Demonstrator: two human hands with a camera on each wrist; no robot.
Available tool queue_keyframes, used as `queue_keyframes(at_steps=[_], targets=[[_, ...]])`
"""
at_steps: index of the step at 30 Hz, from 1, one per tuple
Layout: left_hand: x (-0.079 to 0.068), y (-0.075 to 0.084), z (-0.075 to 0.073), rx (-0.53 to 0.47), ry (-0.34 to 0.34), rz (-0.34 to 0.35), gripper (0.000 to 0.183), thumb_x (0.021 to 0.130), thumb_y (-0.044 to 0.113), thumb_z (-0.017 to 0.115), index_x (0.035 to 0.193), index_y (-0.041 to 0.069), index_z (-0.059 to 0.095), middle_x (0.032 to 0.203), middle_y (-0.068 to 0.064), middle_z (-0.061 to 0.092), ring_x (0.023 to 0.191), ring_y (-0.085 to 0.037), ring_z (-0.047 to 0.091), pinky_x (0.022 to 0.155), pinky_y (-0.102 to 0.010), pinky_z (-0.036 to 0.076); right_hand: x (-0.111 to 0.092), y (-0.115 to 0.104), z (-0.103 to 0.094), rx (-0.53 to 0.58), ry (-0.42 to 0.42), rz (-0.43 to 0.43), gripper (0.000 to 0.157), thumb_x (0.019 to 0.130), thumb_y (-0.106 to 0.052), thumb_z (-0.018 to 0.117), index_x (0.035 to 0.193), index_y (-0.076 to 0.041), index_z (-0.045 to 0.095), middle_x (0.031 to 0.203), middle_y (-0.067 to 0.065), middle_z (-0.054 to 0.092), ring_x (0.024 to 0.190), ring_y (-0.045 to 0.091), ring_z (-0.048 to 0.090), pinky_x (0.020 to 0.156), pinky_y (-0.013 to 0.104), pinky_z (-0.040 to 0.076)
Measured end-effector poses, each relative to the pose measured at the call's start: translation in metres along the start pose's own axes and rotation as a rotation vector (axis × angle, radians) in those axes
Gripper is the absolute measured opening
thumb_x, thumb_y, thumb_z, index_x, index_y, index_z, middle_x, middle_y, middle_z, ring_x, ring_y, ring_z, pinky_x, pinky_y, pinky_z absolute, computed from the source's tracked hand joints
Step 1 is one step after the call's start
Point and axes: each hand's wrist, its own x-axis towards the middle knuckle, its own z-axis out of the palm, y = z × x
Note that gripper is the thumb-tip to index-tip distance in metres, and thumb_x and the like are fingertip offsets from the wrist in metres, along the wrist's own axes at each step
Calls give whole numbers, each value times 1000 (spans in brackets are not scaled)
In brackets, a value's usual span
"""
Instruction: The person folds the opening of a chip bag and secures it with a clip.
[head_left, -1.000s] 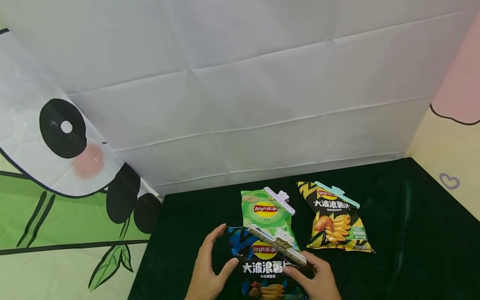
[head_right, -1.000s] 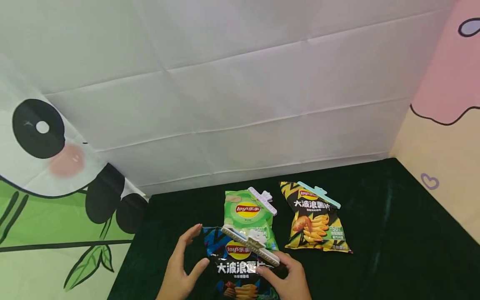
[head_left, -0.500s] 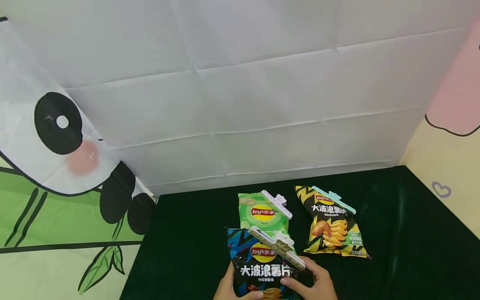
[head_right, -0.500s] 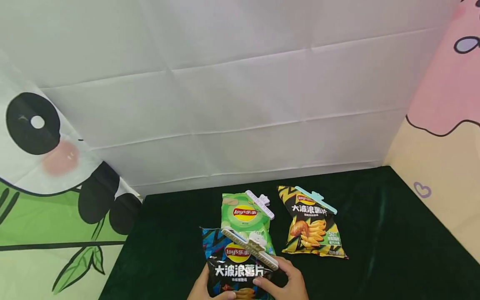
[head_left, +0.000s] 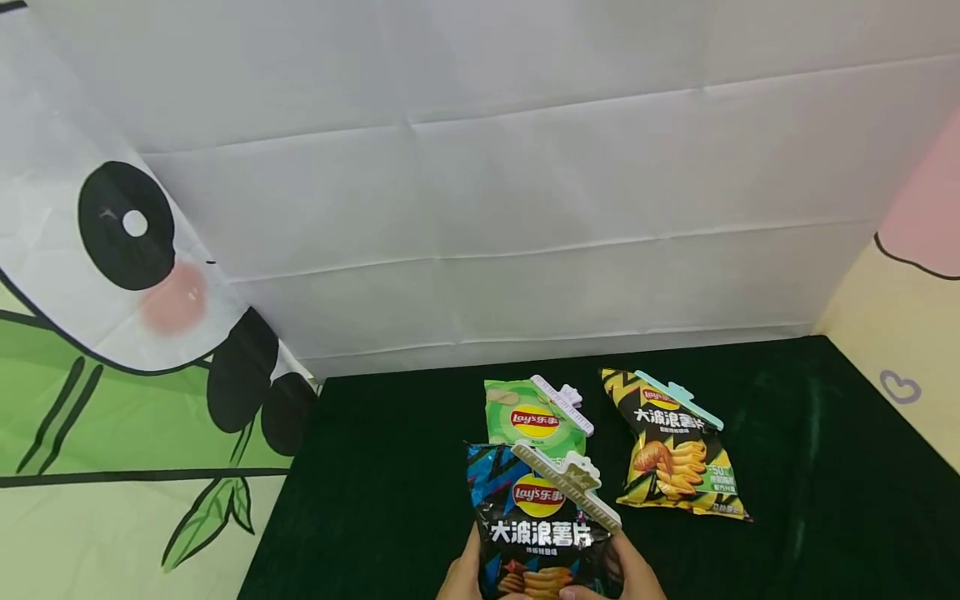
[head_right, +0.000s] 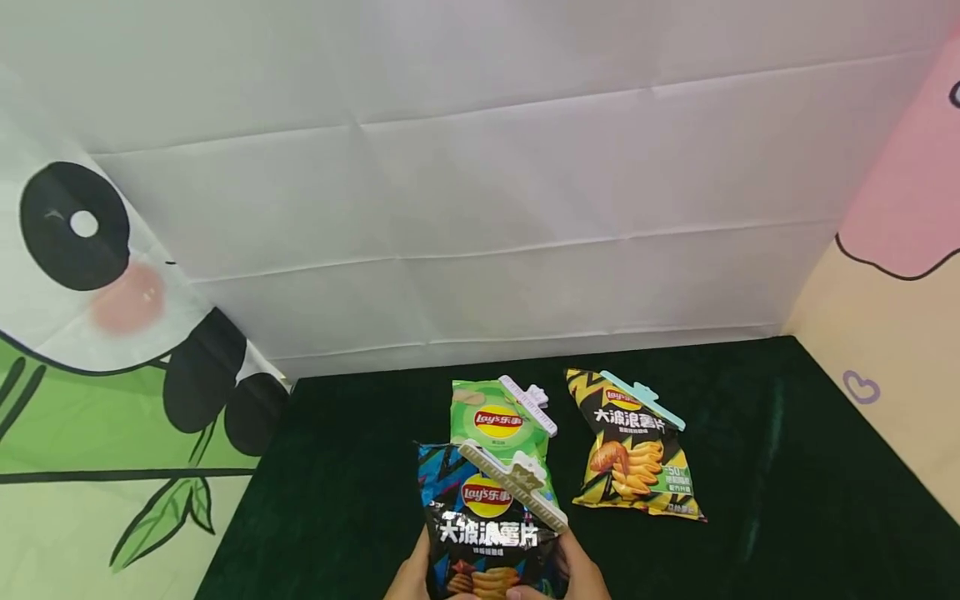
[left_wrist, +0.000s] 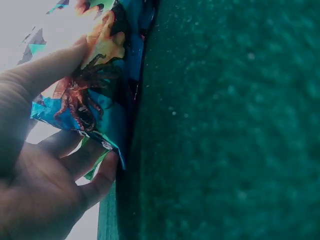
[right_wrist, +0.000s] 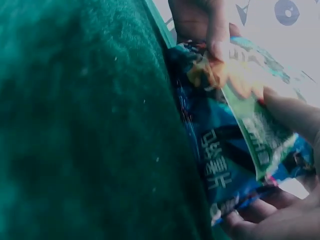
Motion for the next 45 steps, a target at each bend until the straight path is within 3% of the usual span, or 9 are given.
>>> queue_keyframes(at_steps=[4,7,11,15,22,27,36,40,45], targets=[[0,9,-1,-201,-39,-58,93,82,32,74,150,28,10,135,-12,55,108,-7,63,88,-26,53,1,-4,4,21,11,-4,84,77,-33,78,142,-5,33,131,23,56,109,28,63,87,36,55],[-2,14,-5,-269,-34,-89,93,82,29,74,149,34,11,131,-11,57,103,-8,65,85,-24,54,3,-9,6,30,-10,-19,82,78,-33,77,142,-7,33,132,21,55,111,28,62,86,30,55],[-5,18,-14,-244,3,-111,94,82,30,74,150,32,9,132,-12,57,102,-6,65,83,-22,54,8,-18,9,61,-47,-32,82,78,-32,77,142,-7,32,133,22,54,114,29,61,86,26,55],[-10,21,-25,-142,66,-117,96,82,36,73,151,29,7,134,-12,56,105,-8,64,85,-24,54,16,-31,15,59,-70,-62,79,79,-32,76,141,-7,34,134,20,53,116,30,60,88,27,54],[-13,28,-46,-37,172,-168,98,80,44,72,151,30,6,136,-11,54,112,-21,62,89,-29,53,27,-55,29,43,-75,-126,77,81,-34,74,142,-11,33,137,16,51,122,30,55,97,38,51],[-16,29,-60,-11,239,-181,98,79,44,73,151,28,8,139,-13,50,116,-27,60,93,-36,52,36,-67,41,54,-101,-168,80,80,-36,74,143,-15,30,138,13,51,126,30,52,101,43,48],[-24,26,-77,11,398,-218,91,76,45,75,147,31,20,137,-7,52,114,-24,61,91,-32,53,56,-81,63,35,-122,-246,78,79,-38,74,143,-23,31,136,6,54,124,25,54,103,43,46],[-26,24,-85,-18,429,-275,85,79,47,72,145,30,22,136,-7,52,114,-24,59,91,-36,52,67,-86,73,31,-106,-239,87,78,-41,75,146,-22,25,140,11,51,127,28,52,104,49,44],[-22,17,-92,-2,470,-299,81,81,53,67,144,29,22,135,-6,50,113,-22,56,93,-40,51,83,-90,84,77,-121,-246,90,78,-39,75,147,-21,20,141,17,48,126,32,53,100,47,47]])
